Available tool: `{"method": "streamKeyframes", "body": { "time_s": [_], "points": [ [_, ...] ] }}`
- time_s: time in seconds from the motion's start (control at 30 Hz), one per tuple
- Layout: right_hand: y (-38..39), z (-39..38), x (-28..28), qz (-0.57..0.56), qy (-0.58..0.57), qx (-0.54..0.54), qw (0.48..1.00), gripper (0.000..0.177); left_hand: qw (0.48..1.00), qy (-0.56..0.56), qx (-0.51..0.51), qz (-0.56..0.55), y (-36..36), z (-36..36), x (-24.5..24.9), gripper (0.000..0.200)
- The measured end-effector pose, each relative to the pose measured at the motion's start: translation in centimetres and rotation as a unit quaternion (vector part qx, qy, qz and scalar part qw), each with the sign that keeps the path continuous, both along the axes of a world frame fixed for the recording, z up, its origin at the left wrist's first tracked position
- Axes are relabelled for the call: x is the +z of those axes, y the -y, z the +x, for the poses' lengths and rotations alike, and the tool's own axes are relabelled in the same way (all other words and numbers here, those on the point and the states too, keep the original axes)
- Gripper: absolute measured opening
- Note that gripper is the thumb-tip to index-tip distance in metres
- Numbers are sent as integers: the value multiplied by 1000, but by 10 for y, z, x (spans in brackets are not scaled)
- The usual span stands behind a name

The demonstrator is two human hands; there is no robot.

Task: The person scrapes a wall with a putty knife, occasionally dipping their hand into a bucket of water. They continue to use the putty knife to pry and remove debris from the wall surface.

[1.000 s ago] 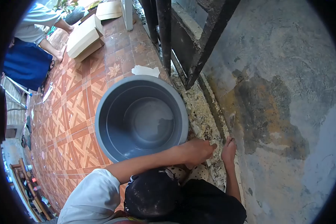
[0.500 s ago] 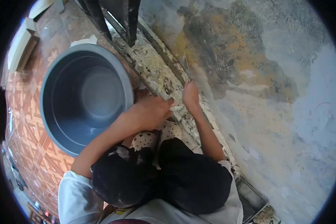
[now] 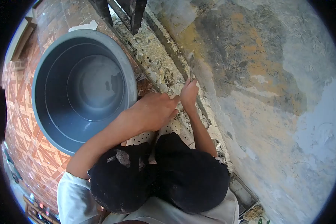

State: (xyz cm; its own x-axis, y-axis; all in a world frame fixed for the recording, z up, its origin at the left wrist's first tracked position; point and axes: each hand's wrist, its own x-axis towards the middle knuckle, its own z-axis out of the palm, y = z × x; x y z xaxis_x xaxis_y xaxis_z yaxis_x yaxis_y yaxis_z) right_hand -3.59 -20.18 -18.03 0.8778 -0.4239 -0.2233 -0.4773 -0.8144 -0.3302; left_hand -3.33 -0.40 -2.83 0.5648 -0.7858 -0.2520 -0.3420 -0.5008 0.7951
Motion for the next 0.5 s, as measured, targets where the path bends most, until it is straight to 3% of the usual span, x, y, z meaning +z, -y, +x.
{"method": "streamKeyframes", "body": {
  "time_s": [0.13,0.27,0.5],
  "points": [
    [6,15,-14,10,34,27,999,38,1000,2,-10,2,0,3,5,28],
    [0,-6,-14,10,26,-37,999,37,999,-7,18,-38,-1,-1,1,30],
    [-2,12,-24,8,55,-26,998,37,1000,-27,-5,1,3,2,2,30]
  ]
}}
